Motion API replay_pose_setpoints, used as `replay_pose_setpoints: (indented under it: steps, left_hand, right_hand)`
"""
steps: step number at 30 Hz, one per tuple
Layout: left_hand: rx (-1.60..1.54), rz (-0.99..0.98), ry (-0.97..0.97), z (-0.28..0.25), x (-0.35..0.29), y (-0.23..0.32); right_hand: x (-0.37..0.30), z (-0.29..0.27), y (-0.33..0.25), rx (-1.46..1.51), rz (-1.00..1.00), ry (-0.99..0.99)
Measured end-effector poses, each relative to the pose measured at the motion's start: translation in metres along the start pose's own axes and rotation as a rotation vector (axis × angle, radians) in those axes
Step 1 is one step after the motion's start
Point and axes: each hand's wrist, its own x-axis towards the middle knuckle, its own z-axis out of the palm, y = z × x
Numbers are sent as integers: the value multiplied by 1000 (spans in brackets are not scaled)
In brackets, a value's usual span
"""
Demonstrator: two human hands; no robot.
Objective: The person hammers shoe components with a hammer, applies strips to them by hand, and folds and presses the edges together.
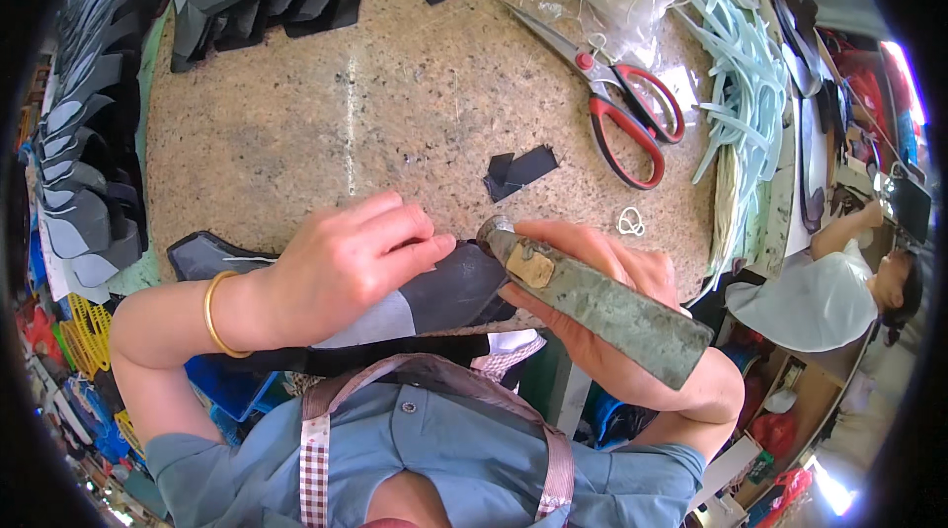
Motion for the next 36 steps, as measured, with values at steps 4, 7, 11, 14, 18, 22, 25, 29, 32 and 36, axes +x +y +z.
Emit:
replay_pose_setpoints:
  steps: [4, 7, 11, 14, 18, 22, 25, 29, 32, 36]
  left_hand:
    - [150, 67, -9, 1, 1, 7]
    - [-54, -104, -4, -1, -1, 8]
    - [-124, -29, 11, 0, -9, -1]
    - [81, -39, 6, 1, -10, 18]
    - [-62, -125, -20, -9, -16, 12]
    - [66, -75, -36, -9, -23, 19]
    - [-93, -169, -4, -18, -30, 9]
    - [84, -58, 55, -12, -40, 15]
    - [3, -125, 12, -20, -42, 10]
    - [-28, -67, 14, -23, -49, 0]
  right_hand:
    - [7, 10, 1, -145, -168, -76]
    - [13, 11, 1, -121, -121, -138]
    - [12, 10, 5, -106, -101, -168]
    - [9, 16, -4, -223, -180, -34]
    - [12, 15, 3, -150, -211, -164]
    - [14, 23, -11, -32, -115, -171]
    - [12, 25, -11, -53, -123, -214]
    - [8, 37, -18, -115, -179, -113]
    - [11, 43, -22, -177, -153, -178]
    - [4, 44, -22, -52, -124, -97]
